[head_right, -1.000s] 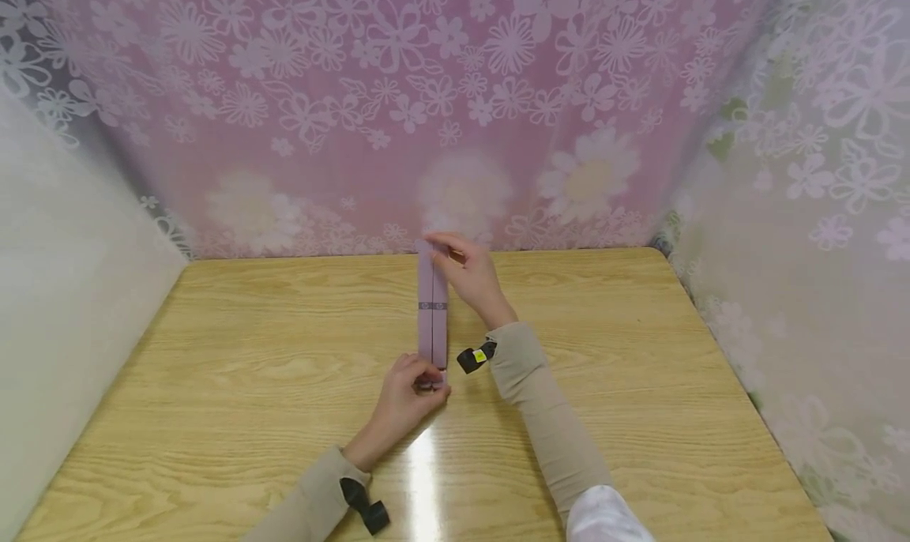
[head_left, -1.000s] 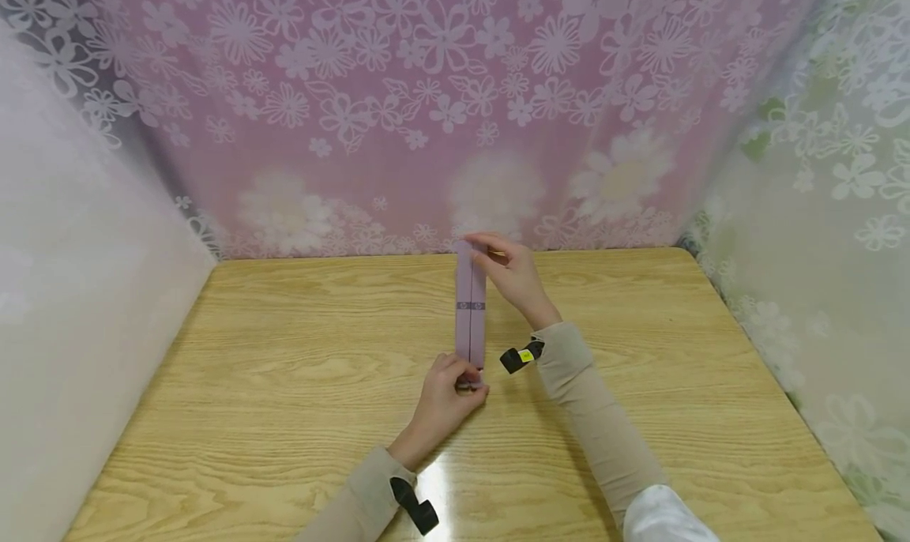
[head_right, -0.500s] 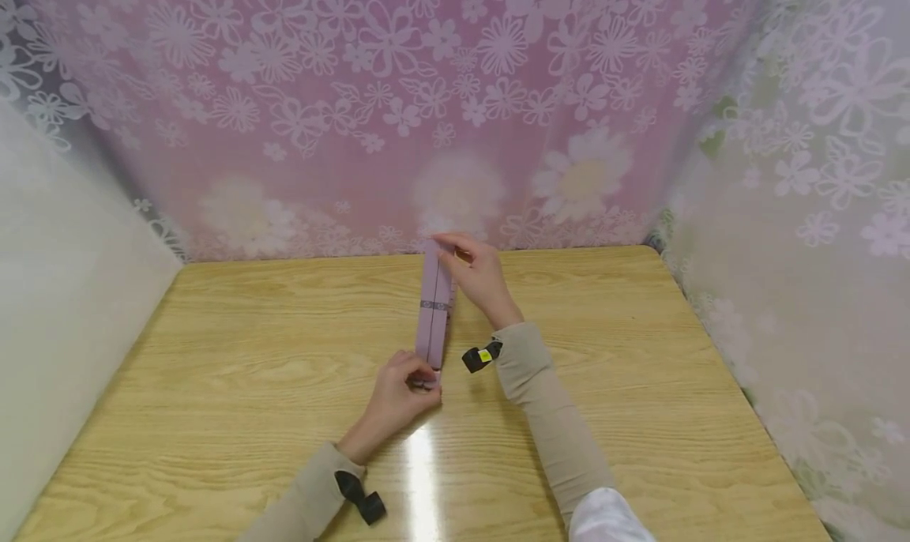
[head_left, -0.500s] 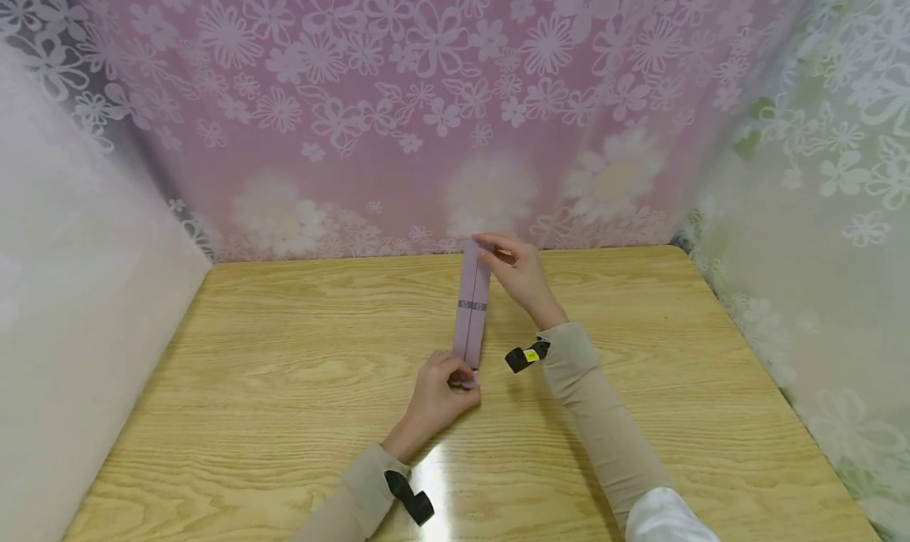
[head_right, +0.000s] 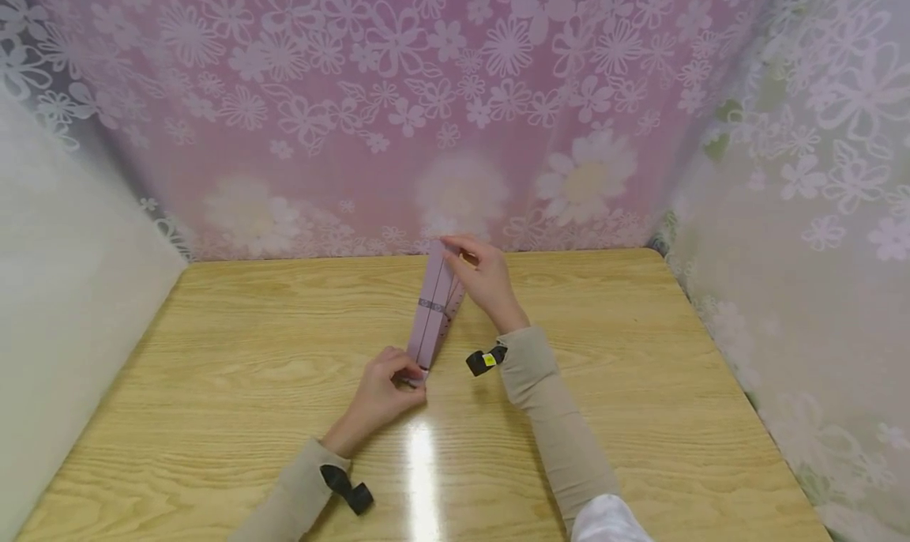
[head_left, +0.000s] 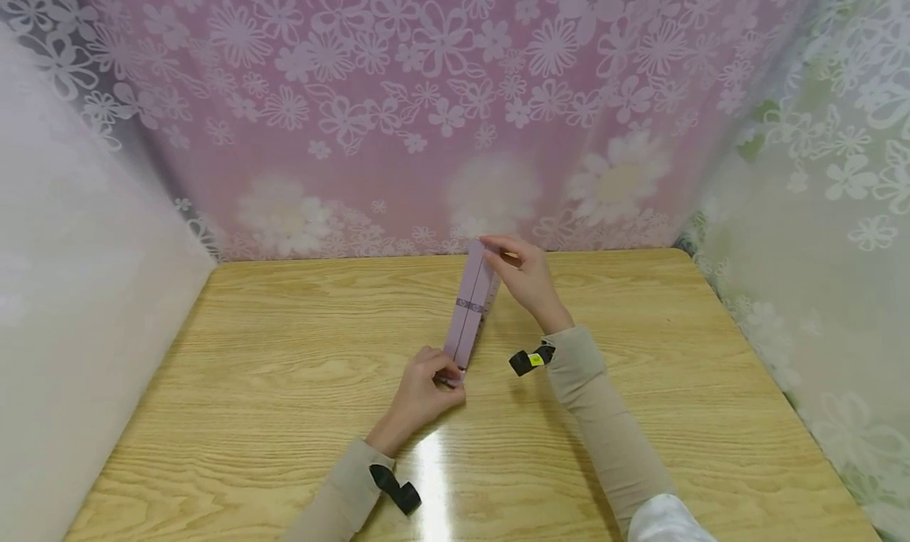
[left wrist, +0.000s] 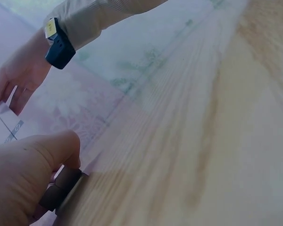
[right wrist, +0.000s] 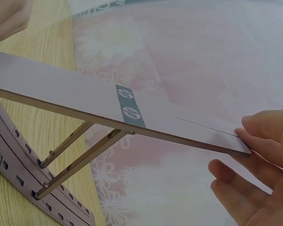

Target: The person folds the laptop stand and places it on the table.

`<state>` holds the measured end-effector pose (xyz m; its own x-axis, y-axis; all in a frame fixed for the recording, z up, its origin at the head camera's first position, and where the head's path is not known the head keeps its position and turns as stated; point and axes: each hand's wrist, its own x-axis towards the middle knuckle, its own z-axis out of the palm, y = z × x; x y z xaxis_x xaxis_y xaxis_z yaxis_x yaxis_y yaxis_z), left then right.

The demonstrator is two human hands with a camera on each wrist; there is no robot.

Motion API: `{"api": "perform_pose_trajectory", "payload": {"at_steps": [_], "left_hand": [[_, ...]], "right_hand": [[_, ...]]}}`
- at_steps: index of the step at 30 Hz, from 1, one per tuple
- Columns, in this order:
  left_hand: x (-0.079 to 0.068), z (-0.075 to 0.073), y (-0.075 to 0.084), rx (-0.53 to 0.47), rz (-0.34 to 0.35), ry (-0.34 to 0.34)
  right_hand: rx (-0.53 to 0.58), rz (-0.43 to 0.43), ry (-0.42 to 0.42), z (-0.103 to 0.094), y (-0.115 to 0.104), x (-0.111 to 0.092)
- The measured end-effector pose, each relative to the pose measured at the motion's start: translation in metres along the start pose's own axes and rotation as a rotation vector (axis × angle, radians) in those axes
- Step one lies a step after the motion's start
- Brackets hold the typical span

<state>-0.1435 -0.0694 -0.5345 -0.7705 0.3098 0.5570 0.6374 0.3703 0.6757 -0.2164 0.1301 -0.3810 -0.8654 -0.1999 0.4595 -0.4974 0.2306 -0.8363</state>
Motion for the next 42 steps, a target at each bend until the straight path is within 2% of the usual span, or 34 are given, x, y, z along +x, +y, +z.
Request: {"api": "perform_pose_trajectory", "payload": {"at_steps": [12, 20, 26, 35, 42], "left_hand": [[-0.005, -0.016, -0.010, 0.004, 0.057, -0.058], [-0.002, -0.026, -0.022, -0.039, 0.110, -0.142], [0.000, -0.034, -0.025, -0.056, 0.161, -0.174], [0.001, -0.041, -0.032, -0.093, 0.157, -0.189], [0.003, -0.048, -0.038, -0.052, 0.141, -0.157]], "right_hand": [[0.006, -0.007, 0.064, 0.002, -0.003, -0.011], [0.003, -0.029, 0.095, 0.000, -0.002, -0.018], [0.005, -0.037, 0.113, 0.000, -0.003, -0.024], [0.036, -0.026, 0.147, 0.001, -0.004, -0.030], [0.032, -0.011, 0.153, 0.002, -0.006, -0.031]]}}
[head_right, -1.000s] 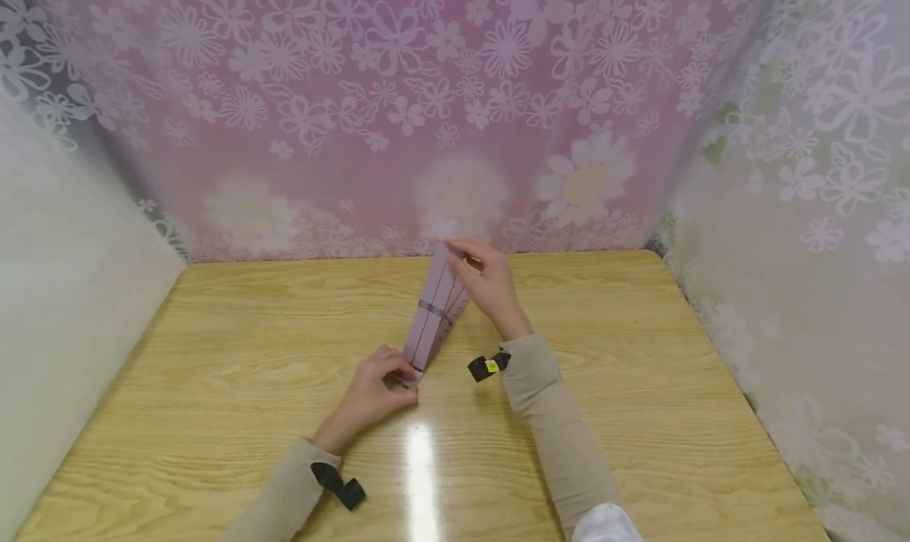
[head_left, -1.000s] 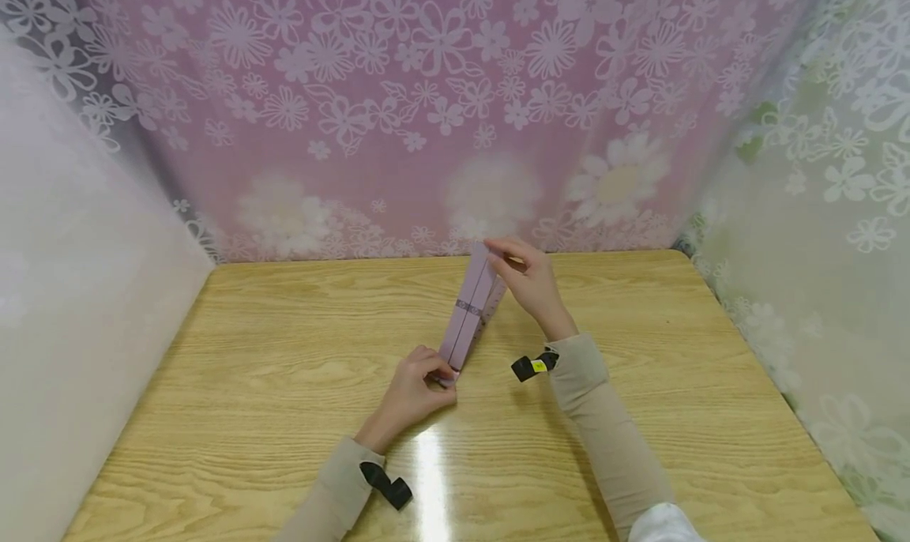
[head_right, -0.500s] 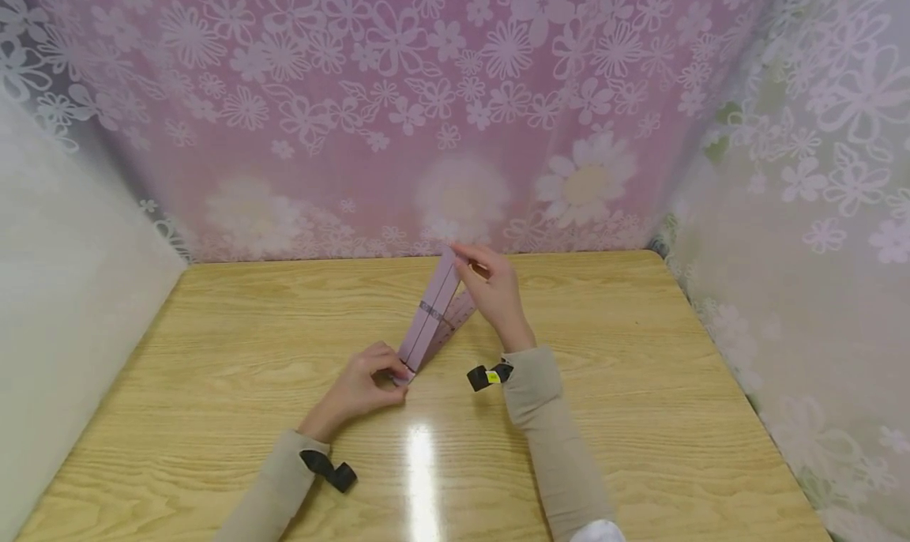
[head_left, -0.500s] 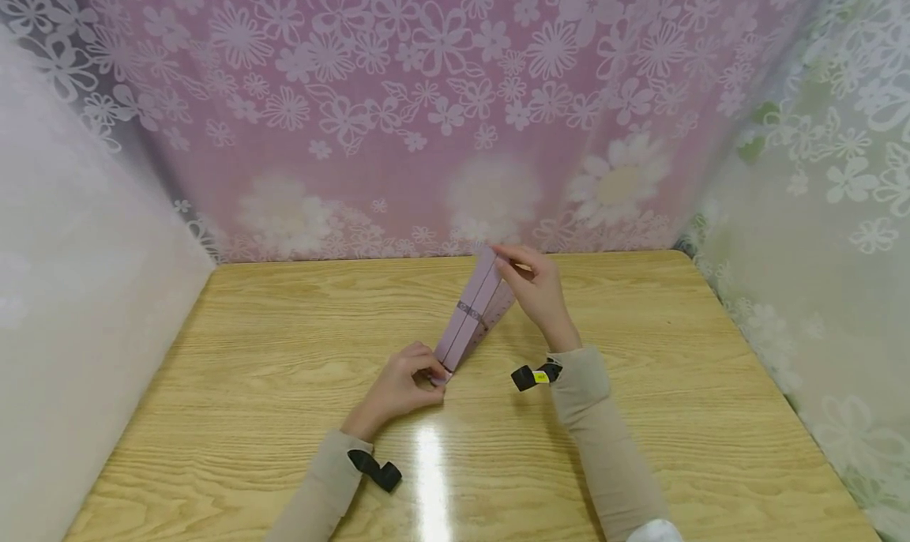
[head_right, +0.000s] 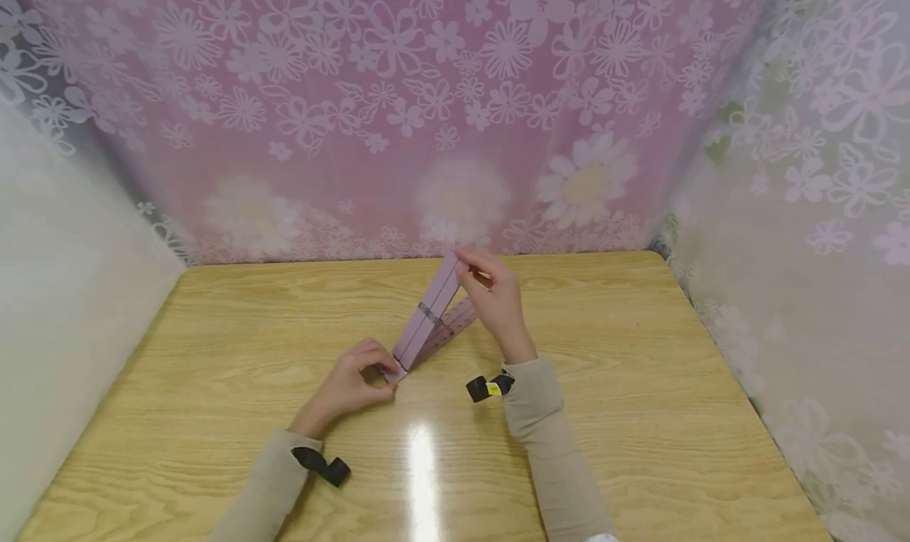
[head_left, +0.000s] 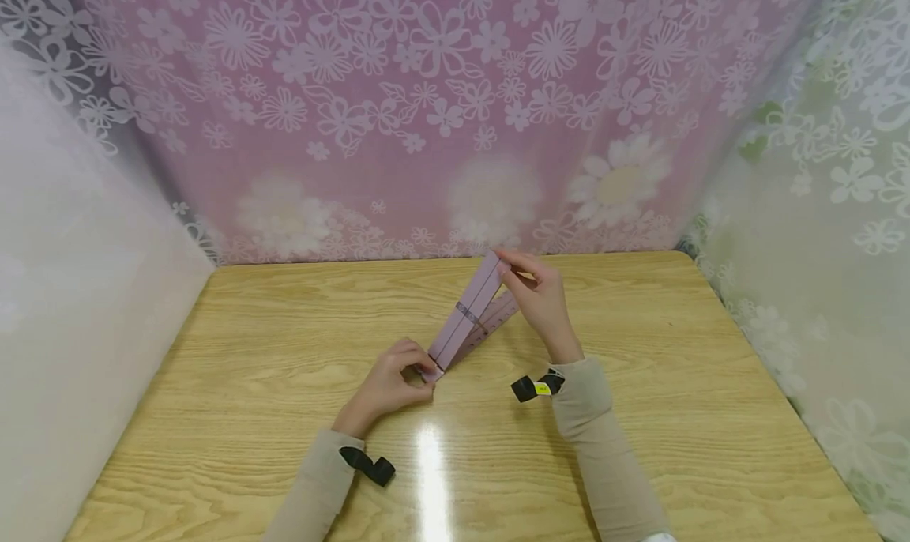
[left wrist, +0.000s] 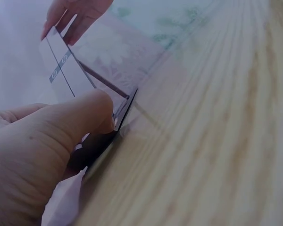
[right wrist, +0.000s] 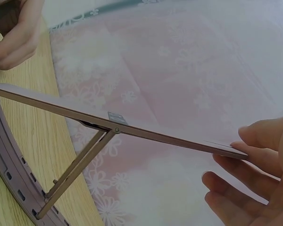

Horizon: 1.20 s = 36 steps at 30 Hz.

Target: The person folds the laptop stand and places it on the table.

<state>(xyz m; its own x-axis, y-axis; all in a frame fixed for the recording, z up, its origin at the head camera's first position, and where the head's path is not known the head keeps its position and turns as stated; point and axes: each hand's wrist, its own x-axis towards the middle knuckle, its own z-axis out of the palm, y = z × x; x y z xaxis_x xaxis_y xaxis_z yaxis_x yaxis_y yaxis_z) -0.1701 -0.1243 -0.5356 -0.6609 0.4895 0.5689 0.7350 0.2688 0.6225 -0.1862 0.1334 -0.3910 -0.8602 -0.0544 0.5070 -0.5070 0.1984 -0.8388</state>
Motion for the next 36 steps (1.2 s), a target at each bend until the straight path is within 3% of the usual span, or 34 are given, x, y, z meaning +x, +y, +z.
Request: {"api": "perform_pose_trajectory", "payload": {"at_steps": [36], "left_hand": [[0.000, -0.014, -0.016, 0.021, -0.024, 0.005]], "right_hand": [[-0.026, 0.115, 0.034, 0.000, -0.013, -0.006]]}}
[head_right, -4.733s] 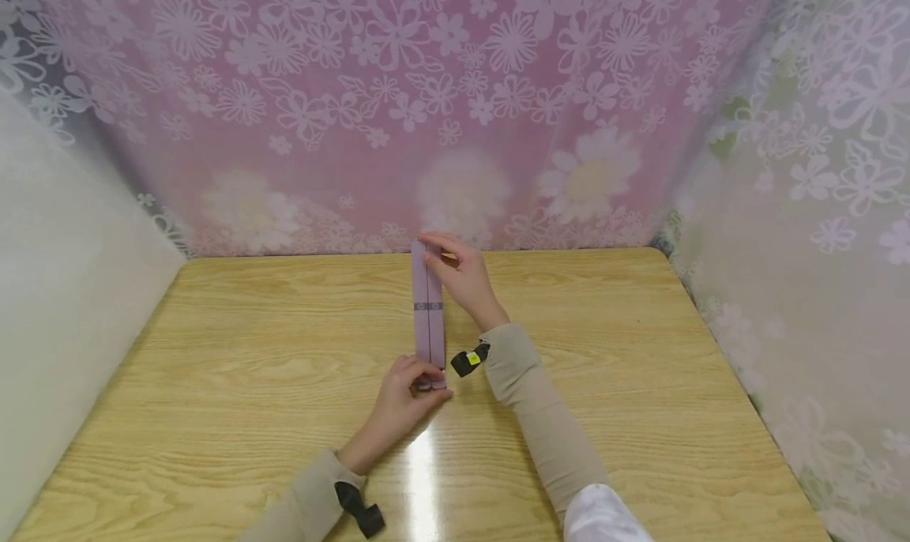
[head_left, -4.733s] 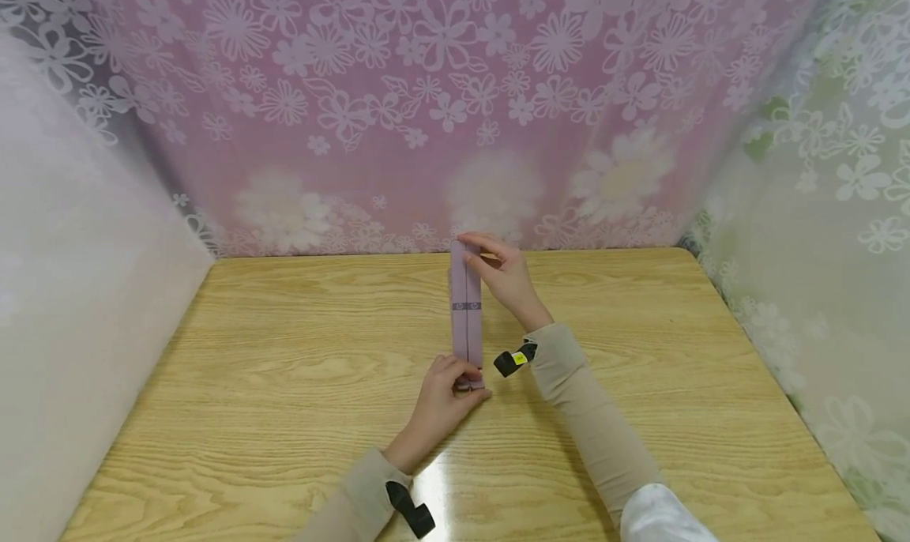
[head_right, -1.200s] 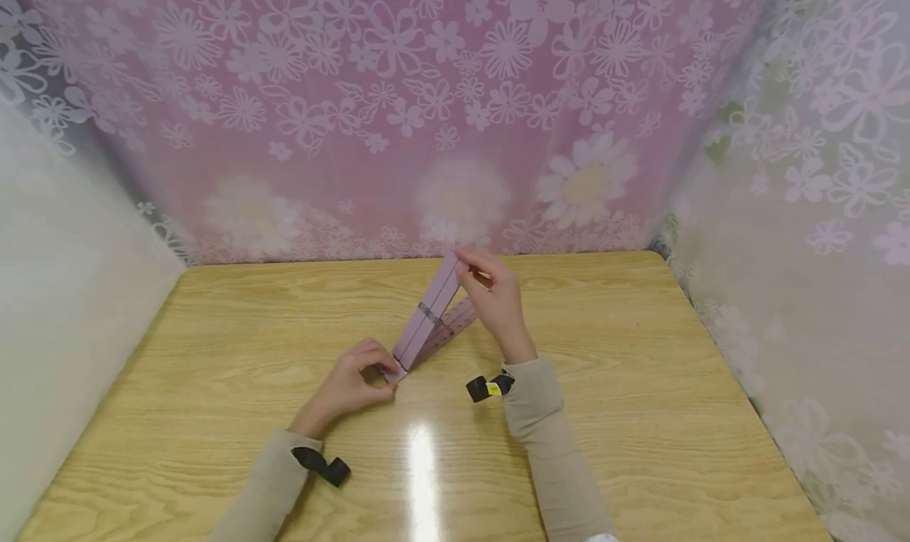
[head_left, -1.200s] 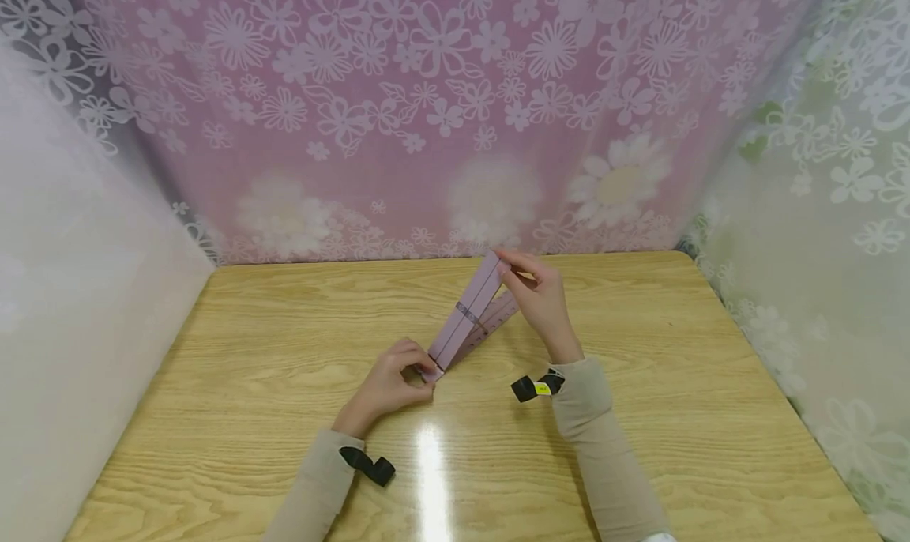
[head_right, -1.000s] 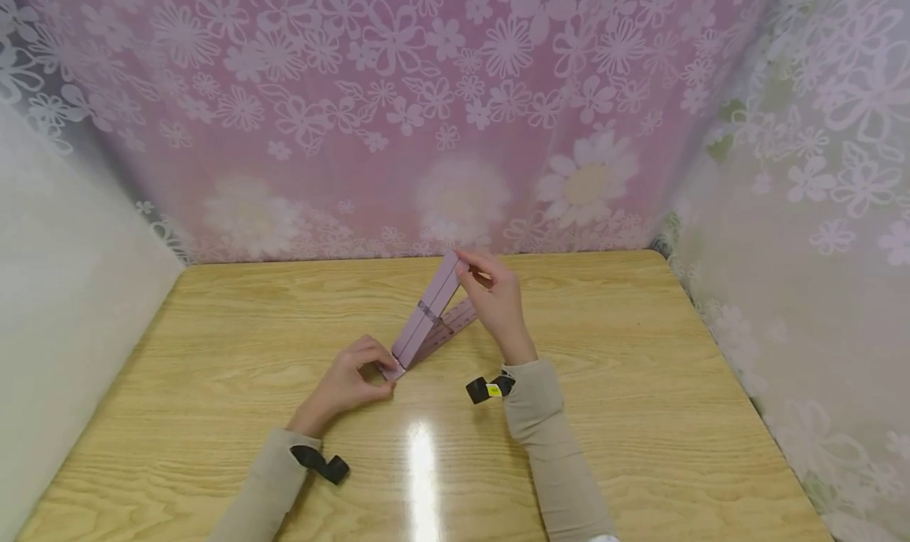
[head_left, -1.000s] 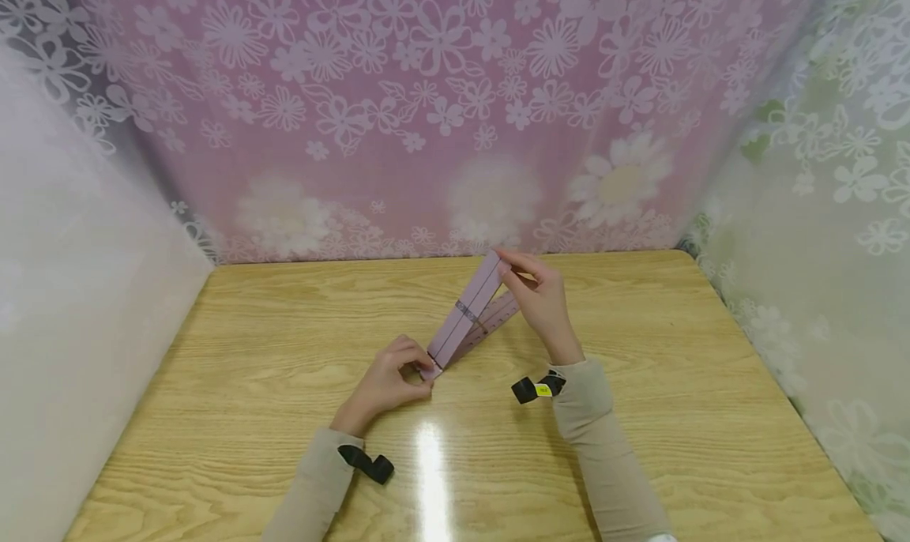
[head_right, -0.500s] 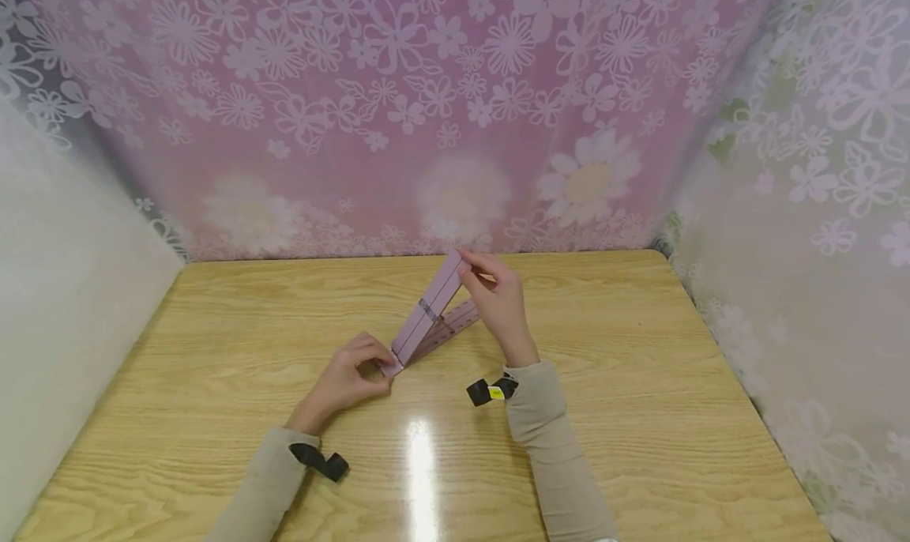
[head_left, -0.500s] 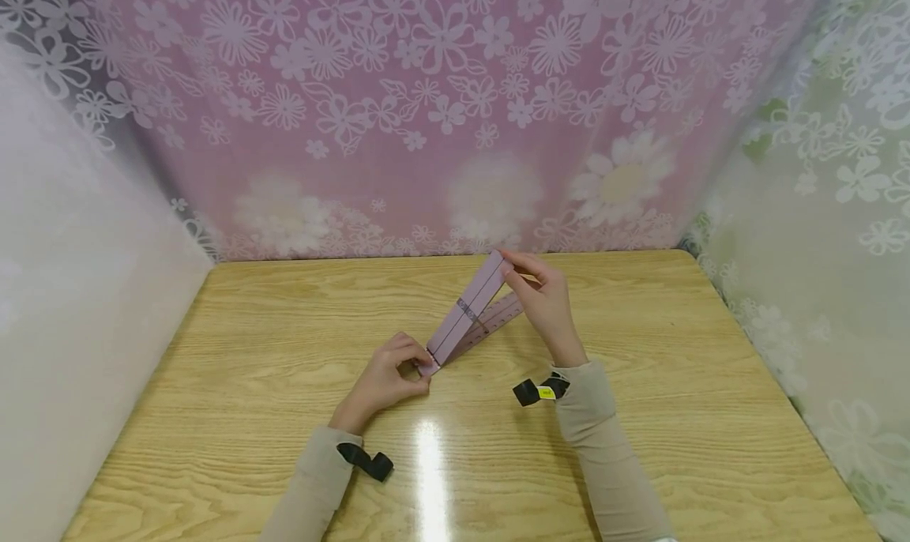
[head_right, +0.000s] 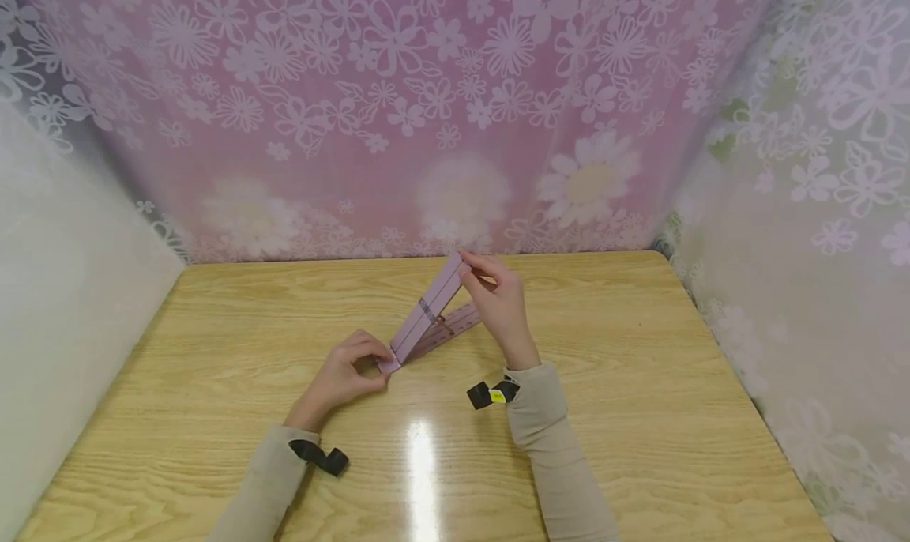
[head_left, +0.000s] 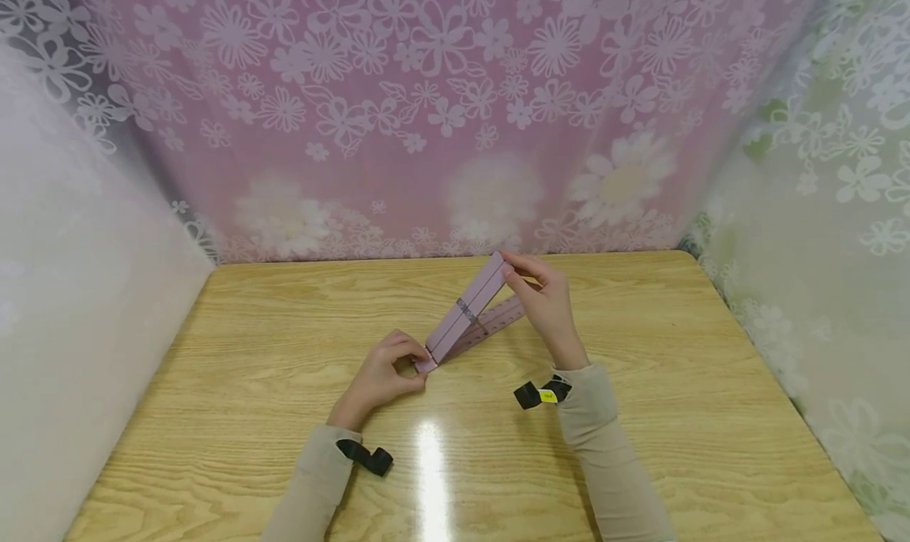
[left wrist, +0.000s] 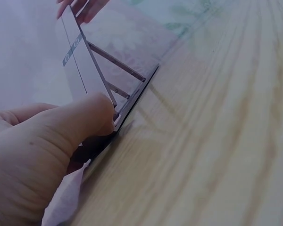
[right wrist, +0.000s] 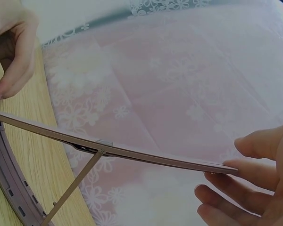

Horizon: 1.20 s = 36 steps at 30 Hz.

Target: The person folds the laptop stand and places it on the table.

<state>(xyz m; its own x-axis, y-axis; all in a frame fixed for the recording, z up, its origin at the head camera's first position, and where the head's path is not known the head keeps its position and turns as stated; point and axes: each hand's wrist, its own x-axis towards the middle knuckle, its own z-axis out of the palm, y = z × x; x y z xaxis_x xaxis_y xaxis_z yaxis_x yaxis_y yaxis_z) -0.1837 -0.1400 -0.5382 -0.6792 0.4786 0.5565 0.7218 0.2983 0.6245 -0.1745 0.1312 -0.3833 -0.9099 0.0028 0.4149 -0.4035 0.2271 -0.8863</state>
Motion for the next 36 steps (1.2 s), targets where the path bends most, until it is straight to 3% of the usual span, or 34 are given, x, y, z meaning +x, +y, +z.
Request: {"api": "perform_pose_trajectory", "payload": {"at_steps": [6, 14, 28, 36], "left_hand": [[0.001, -0.003, -0.001, 0.012, 0.002, -0.011], [0.003, -0.005, -0.002, 0.027, 0.062, 0.000], [0.005, -0.004, -0.010, -0.001, 0.055, -0.006], [0.008, -0.009, -0.016, -0.011, 0.057, -0.009]], "right_hand": [[-0.007, 0.033, 0.000, 0.001, -0.002, 0.000], [0.014, 0.058, 0.006, 0.003, -0.005, 0.000], [0.007, 0.085, 0.007, 0.001, -0.007, -0.003], [0.050, 0.097, -0.006, 0.002, 0.011, 0.001]]}}
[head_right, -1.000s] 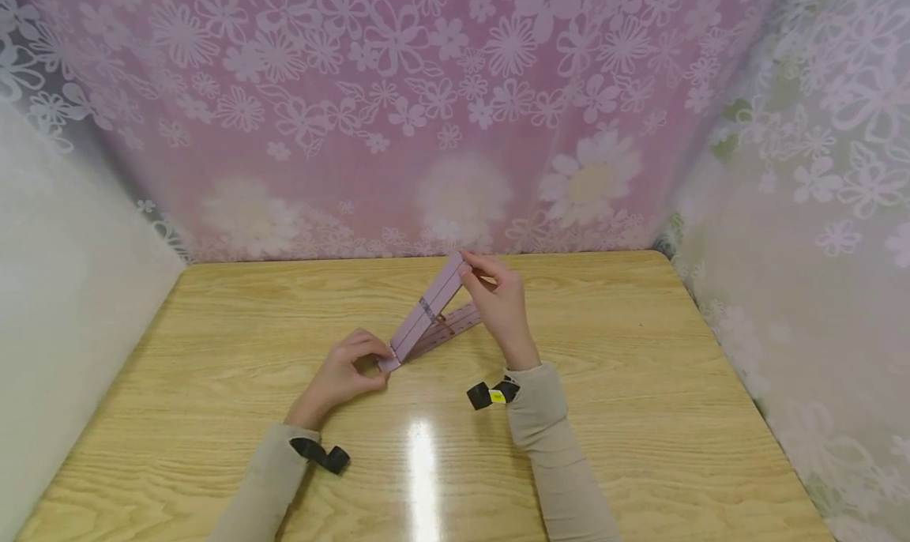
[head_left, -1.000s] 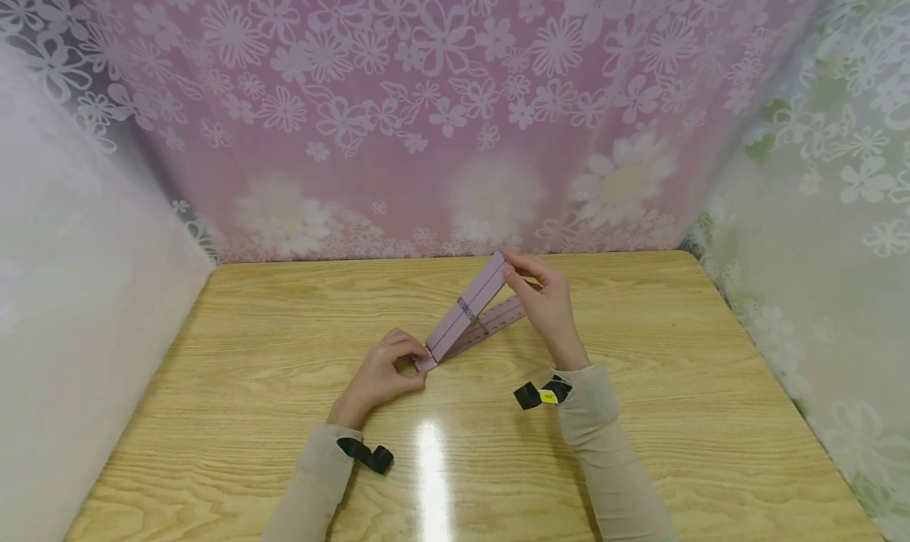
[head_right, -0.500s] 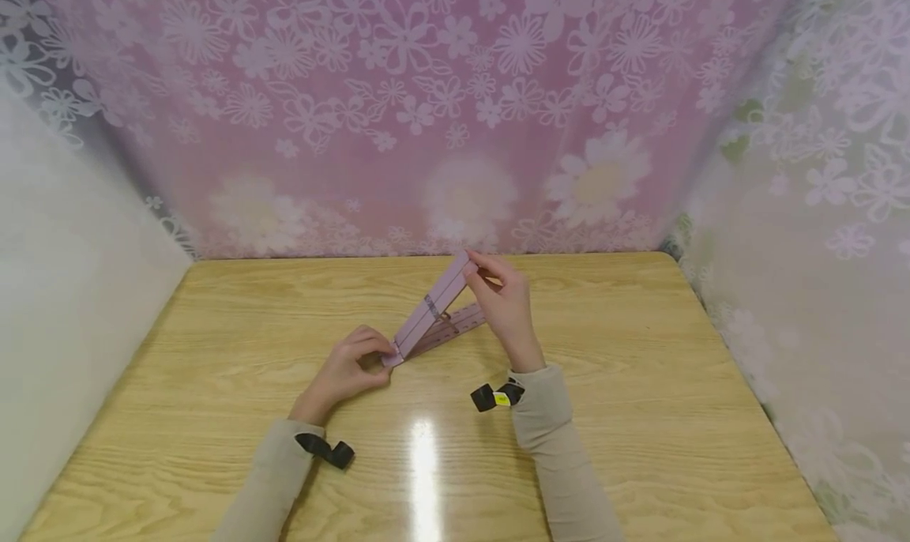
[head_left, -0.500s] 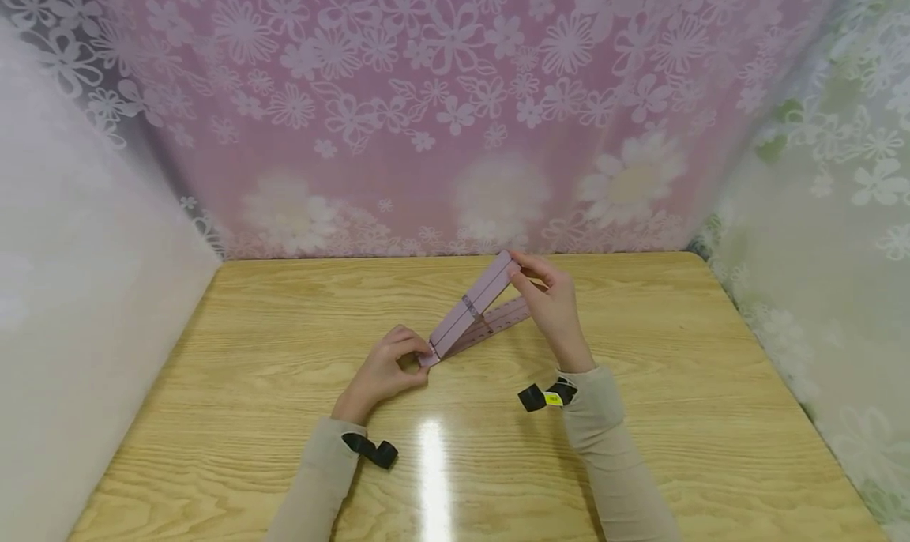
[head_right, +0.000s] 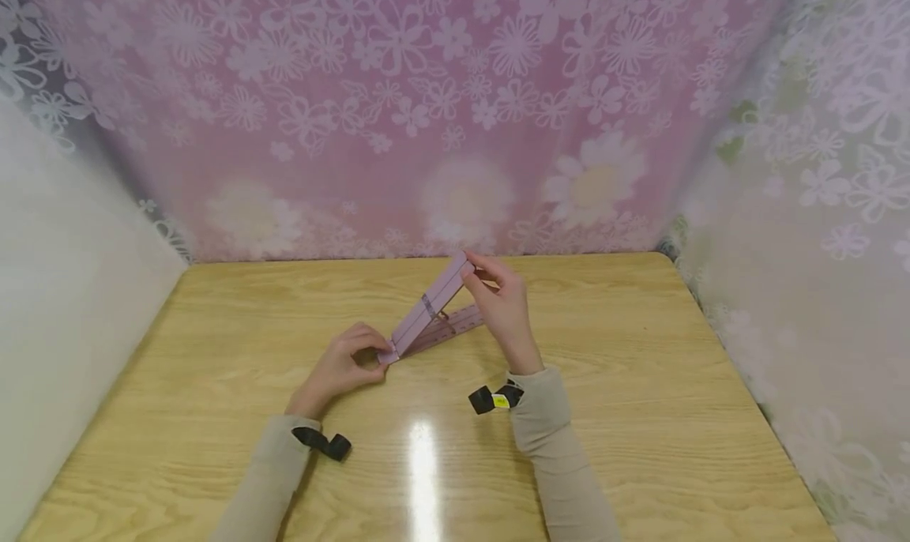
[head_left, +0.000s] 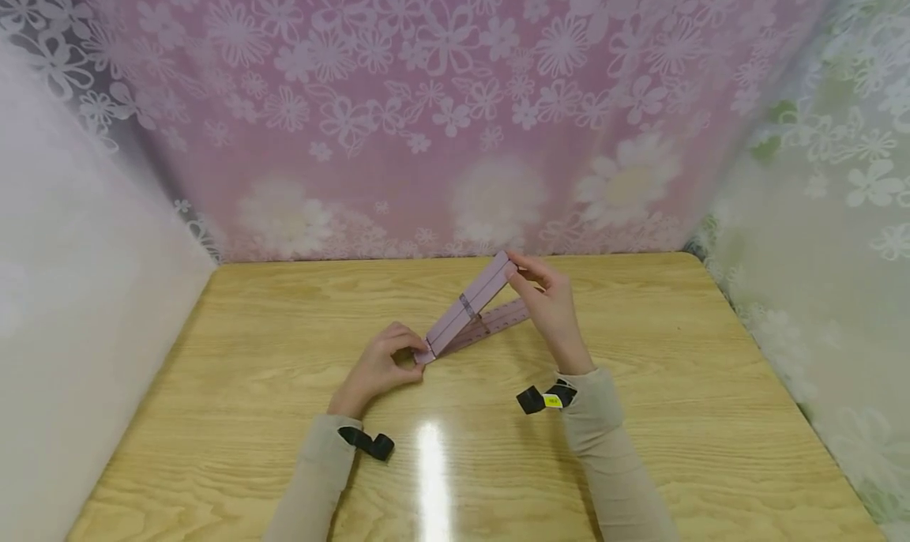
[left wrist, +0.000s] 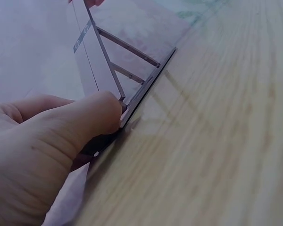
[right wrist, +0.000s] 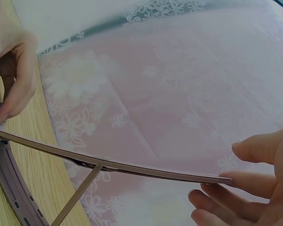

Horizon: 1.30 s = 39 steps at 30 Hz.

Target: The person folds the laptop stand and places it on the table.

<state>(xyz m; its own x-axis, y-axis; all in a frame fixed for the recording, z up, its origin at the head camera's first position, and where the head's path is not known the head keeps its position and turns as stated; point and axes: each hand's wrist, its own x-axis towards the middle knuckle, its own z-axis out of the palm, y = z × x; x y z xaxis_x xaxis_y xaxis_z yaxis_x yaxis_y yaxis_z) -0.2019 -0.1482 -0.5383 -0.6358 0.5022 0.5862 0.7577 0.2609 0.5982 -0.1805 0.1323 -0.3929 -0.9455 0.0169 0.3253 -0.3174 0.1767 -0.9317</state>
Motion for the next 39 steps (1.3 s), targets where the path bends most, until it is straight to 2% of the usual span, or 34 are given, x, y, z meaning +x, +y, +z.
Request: {"api": "perform_pose_trajectory", "payload": {"at_steps": [3, 6, 8, 10, 13, 15, 24, 34, 39], "left_hand": [[0.004, -0.004, 0.009, -0.017, -0.009, 0.005], [0.004, -0.005, 0.007, -0.016, -0.042, 0.005], [0.004, -0.006, 0.006, -0.011, -0.075, 0.003], [0.000, -0.003, -0.005, 0.002, -0.089, 0.004], [-0.002, -0.001, -0.006, 0.023, -0.099, 0.011], [-0.003, -0.001, -0.006, 0.038, -0.094, 0.015], [0.001, -0.001, 0.000, 0.032, -0.094, 0.046], [-0.001, -0.002, -0.002, -0.020, -0.099, 0.148], [0.001, -0.005, -0.003, -0.001, -0.115, 0.127]], "right_hand": [[0.000, 0.004, 0.004, -0.001, 0.009, 0.003], [-0.002, 0.000, 0.002, -0.001, 0.012, 0.003], [0.005, -0.001, -0.002, -0.001, 0.005, 0.001], [0.009, 0.005, -0.007, -0.001, -0.004, -0.001], [0.017, 0.011, -0.013, 0.001, -0.016, -0.004], [0.022, 0.010, -0.016, 0.001, -0.017, -0.005], [0.106, 0.034, -0.012, -0.002, 0.010, 0.003], [0.192, 0.028, -0.022, -0.001, 0.010, 0.002], [0.189, 0.038, -0.016, 0.000, 0.012, 0.002]]}}
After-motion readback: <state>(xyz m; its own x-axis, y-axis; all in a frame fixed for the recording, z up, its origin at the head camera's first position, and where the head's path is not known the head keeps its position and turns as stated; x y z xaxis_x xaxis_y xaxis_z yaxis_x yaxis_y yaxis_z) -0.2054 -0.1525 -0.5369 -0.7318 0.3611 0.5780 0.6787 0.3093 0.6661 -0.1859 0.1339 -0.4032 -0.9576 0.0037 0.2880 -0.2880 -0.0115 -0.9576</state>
